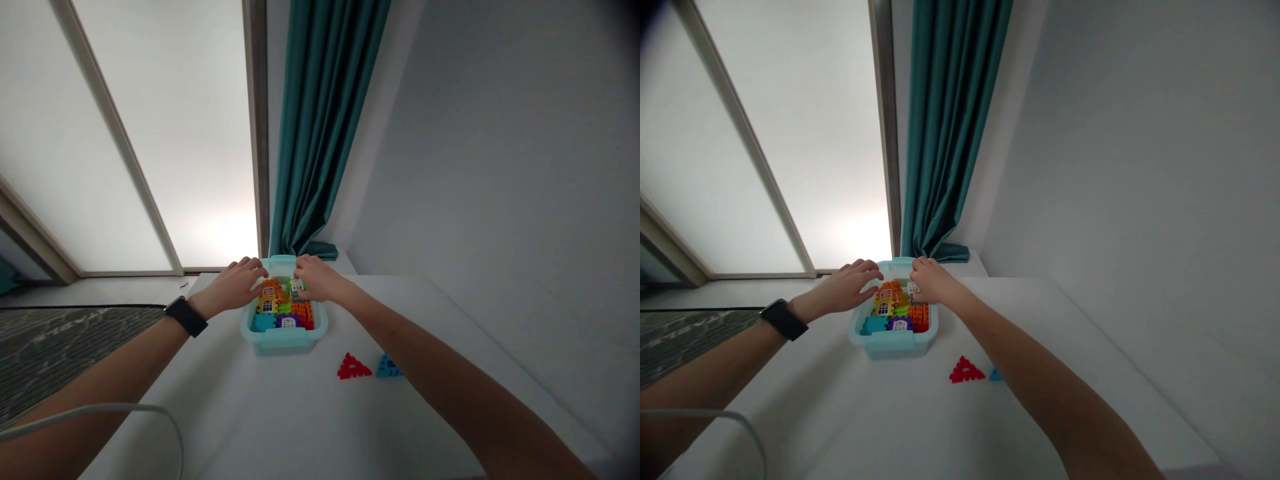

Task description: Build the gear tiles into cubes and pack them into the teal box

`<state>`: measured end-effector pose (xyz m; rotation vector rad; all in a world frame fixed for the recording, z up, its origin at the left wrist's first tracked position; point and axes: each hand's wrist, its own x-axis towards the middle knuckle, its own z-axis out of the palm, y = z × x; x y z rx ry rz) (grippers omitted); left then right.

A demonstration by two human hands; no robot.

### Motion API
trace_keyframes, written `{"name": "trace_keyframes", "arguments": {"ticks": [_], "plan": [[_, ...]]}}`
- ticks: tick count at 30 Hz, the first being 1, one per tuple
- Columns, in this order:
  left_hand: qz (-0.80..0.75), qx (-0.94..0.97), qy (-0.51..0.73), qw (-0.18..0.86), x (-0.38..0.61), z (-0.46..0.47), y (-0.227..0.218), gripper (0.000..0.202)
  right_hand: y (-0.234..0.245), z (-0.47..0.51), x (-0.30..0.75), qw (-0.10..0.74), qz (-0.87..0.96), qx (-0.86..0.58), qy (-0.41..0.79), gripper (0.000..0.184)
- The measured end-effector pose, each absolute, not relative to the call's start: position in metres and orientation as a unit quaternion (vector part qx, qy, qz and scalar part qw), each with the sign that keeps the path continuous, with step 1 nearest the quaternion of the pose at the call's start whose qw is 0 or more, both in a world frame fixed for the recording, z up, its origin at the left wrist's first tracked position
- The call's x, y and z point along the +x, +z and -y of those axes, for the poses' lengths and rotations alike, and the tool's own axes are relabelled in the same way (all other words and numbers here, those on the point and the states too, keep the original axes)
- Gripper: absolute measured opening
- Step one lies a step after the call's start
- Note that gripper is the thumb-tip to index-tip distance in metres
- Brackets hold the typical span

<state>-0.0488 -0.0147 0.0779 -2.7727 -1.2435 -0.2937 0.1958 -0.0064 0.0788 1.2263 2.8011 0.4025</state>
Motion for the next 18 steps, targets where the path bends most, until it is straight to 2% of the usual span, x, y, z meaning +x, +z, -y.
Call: {"name": "trace_keyframes", "arguments": {"ticks": [7,18], "plan": [[0.397,-0.905,-0.148,0.013,-0.057,0.016,0.055,0.027,0.064,-0.026,0.162,0.096,-0.9,0.398,0.147,0.024],[0.392,-0.906,-0.161,0.0,-0.059,0.014,0.052,0.027,0.056,-0.041,0.157,0.058,-0.904,0.399,0.143,0.019]]}}
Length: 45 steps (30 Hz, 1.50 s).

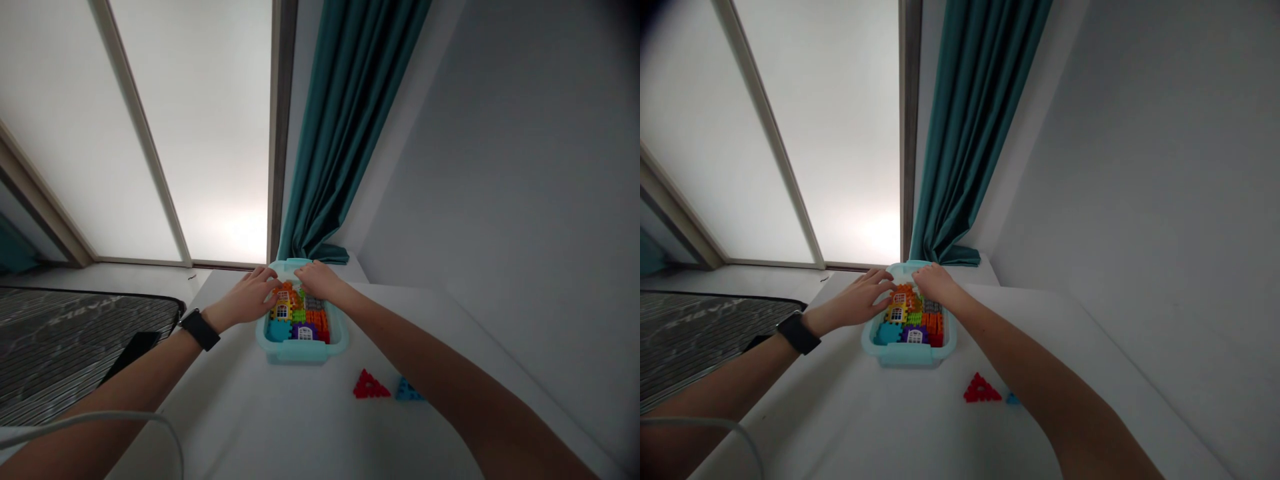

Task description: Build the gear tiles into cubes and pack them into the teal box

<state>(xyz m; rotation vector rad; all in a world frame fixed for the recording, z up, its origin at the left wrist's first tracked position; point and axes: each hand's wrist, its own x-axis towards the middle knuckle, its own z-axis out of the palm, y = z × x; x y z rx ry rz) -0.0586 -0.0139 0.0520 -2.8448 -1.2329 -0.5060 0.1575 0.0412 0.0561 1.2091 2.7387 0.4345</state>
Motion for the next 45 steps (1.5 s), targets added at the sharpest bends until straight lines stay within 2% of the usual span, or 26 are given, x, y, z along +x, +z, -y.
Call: {"name": "trace_keyframes", "arguments": {"ticks": [8,15,17,24,27,30,32,34,39,43,45], "plan": [[0.398,-0.907,-0.141,0.014,-0.053,0.019,0.06,0.026,0.071,-0.017,0.174,0.017,-0.918,0.378,0.115,0.02],[0.361,-0.925,-0.123,0.006,-0.013,0.034,0.079,0.028,0.082,0.039,0.23,-0.118,-0.912,0.387,0.067,0.024],[0.338,-0.932,-0.127,0.003,0.006,0.041,0.083,0.029,0.081,0.057,0.252,-0.131,-0.898,0.416,0.056,0.022],[0.233,-0.964,-0.127,0.035,0.08,0.073,0.083,0.026,0.06,0.116,0.33,0.015,-0.862,0.506,-0.038,0.022],[0.183,-0.976,-0.106,0.047,0.108,0.088,0.071,0.026,0.039,0.142,0.355,0.077,-0.837,0.536,-0.082,0.042],[0.16,-0.983,-0.057,0.065,0.129,0.099,0.055,0.028,0.018,0.161,0.367,0.104,-0.819,0.555,-0.103,0.064],[0.154,-0.985,-0.026,0.075,0.135,0.103,0.047,0.028,0.008,0.167,0.37,0.111,-0.814,0.561,-0.099,0.07],[0.152,-0.985,-0.019,0.073,0.137,0.104,0.046,0.028,0.001,0.168,0.369,0.109,-0.817,0.558,-0.091,0.066],[0.157,-0.986,-0.047,0.044,0.129,0.1,0.063,0.026,-0.001,0.163,0.363,0.121,-0.838,0.527,-0.067,0.032],[0.186,-0.979,-0.083,0.002,0.118,0.094,0.079,0.027,0.01,0.158,0.362,0.134,-0.849,0.51,-0.04,0.029],[0.213,-0.971,-0.103,-0.029,0.11,0.09,0.085,0.028,0.021,0.154,0.359,0.113,-0.846,0.52,-0.041,0.029]]}}
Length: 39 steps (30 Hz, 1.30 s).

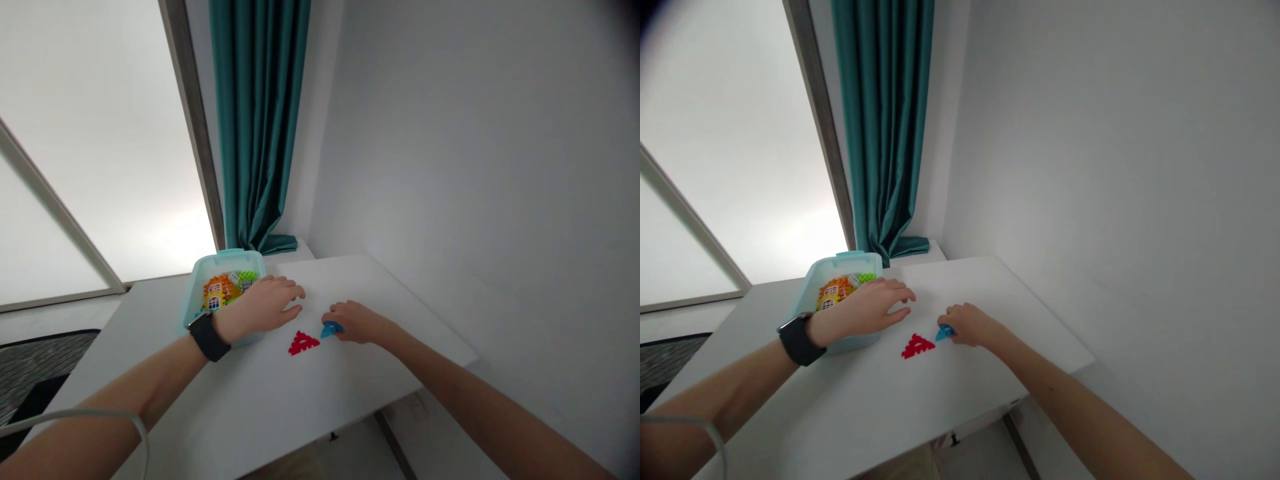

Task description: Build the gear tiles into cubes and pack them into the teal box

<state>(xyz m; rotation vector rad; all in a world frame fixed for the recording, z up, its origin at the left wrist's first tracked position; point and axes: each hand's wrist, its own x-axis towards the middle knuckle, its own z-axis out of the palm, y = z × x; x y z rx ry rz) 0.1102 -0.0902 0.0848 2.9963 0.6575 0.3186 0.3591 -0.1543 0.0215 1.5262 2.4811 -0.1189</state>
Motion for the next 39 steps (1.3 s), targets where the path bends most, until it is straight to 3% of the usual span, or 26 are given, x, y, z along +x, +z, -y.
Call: {"name": "trace_keyframes", "arguments": {"ticks": [7,15,20,27,39], "plan": [[-0.333,0.897,0.178,0.23,0.07,0.073,0.094,0.034,0.085,0.127,0.307,-0.066,-0.859,0.506,-0.031,0.03],[-0.413,0.82,0.181,0.352,0.009,0.059,0.102,0.045,0.121,0.086,0.219,-0.082,-0.885,0.459,0.005,0.032],[-0.45,0.802,0.188,0.344,-0.012,0.053,0.101,0.042,0.119,0.068,0.188,-0.054,-0.896,0.44,0.033,0.033],[-0.5,0.806,0.223,0.224,-0.021,0.03,0.079,0.031,0.111,0.053,0.178,-0.042,-0.902,0.429,0.032,0.035],[-0.545,0.797,0.18,0.187,-0.007,0.011,0.074,0.028,0.088,0.029,0.181,-0.022,-0.897,0.431,0.095,0.031]]}}
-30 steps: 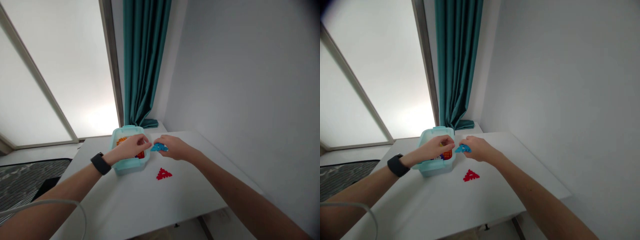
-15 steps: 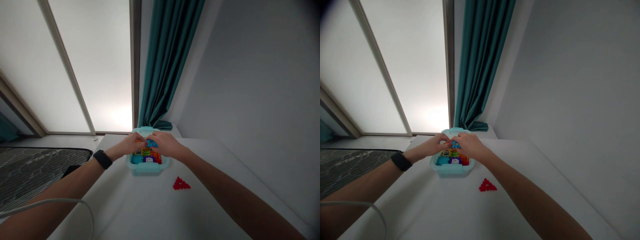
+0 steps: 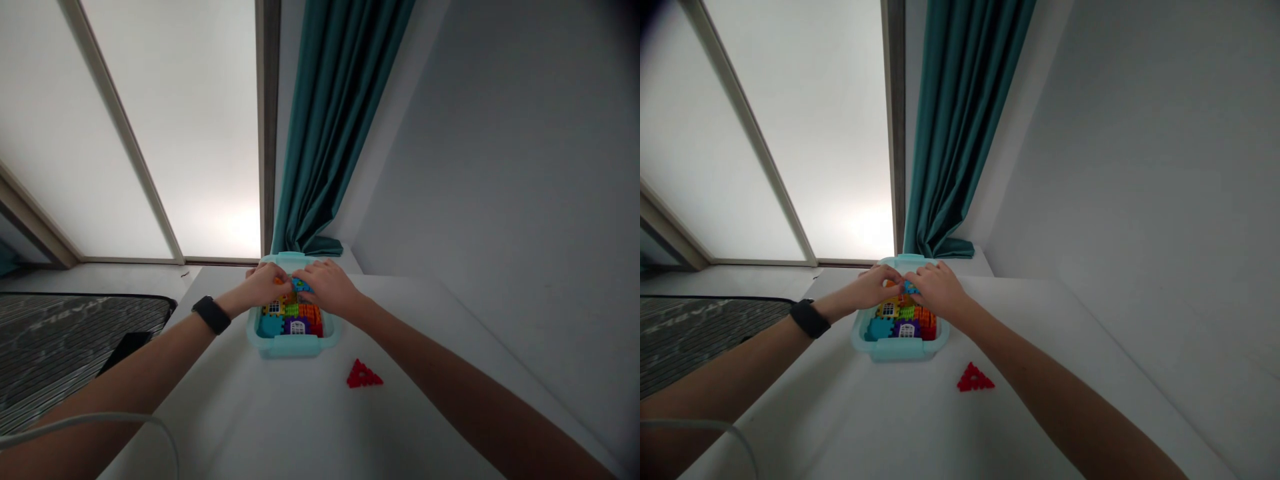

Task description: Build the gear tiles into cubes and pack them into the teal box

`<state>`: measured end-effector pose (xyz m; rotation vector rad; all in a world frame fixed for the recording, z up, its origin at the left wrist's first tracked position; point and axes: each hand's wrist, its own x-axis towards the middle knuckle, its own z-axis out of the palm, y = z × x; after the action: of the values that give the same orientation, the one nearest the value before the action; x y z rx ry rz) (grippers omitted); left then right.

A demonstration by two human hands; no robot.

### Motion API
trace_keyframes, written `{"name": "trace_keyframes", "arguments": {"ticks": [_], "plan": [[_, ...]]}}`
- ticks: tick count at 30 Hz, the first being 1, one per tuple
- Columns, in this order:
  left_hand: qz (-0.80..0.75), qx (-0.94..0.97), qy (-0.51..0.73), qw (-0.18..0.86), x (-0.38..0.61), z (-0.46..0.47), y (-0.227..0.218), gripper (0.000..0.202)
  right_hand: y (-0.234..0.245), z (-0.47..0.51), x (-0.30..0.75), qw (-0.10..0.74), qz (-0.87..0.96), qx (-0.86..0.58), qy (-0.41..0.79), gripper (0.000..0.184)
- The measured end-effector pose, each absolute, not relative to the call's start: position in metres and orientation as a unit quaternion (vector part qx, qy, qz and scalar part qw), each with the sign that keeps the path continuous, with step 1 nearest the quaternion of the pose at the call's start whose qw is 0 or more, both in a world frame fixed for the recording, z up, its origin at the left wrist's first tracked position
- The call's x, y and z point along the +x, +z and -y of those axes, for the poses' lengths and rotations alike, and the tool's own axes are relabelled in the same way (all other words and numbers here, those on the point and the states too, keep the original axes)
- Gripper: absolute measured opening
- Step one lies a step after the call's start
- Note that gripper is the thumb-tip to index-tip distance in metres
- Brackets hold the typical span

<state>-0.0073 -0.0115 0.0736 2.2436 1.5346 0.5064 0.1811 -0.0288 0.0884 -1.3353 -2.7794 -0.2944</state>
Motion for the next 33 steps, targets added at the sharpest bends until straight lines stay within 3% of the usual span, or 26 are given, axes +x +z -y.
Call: {"name": "trace_keyframes", "arguments": {"ticks": [7,12,24,33], "plan": [[-0.486,0.842,0.19,0.134,-0.025,0.008,0.056,0.045,0.072,0.017,0.178,-0.072,0.904,-0.418,-0.054,0.027],[-0.496,0.835,0.188,0.146,-0.034,0.011,0.046,0.044,0.064,0.011,0.175,-0.125,0.911,-0.393,-0.025,0.026],[-0.5,0.833,0.192,0.139,-0.034,0.012,0.038,0.038,0.06,0.012,0.17,-0.149,0.9,-0.409,-0.01,0.027],[-0.493,0.834,0.205,0.136,-0.035,0.011,0.036,0.037,0.071,0.013,0.179,-0.13,0.912,-0.387,0.032,0.041]]}}
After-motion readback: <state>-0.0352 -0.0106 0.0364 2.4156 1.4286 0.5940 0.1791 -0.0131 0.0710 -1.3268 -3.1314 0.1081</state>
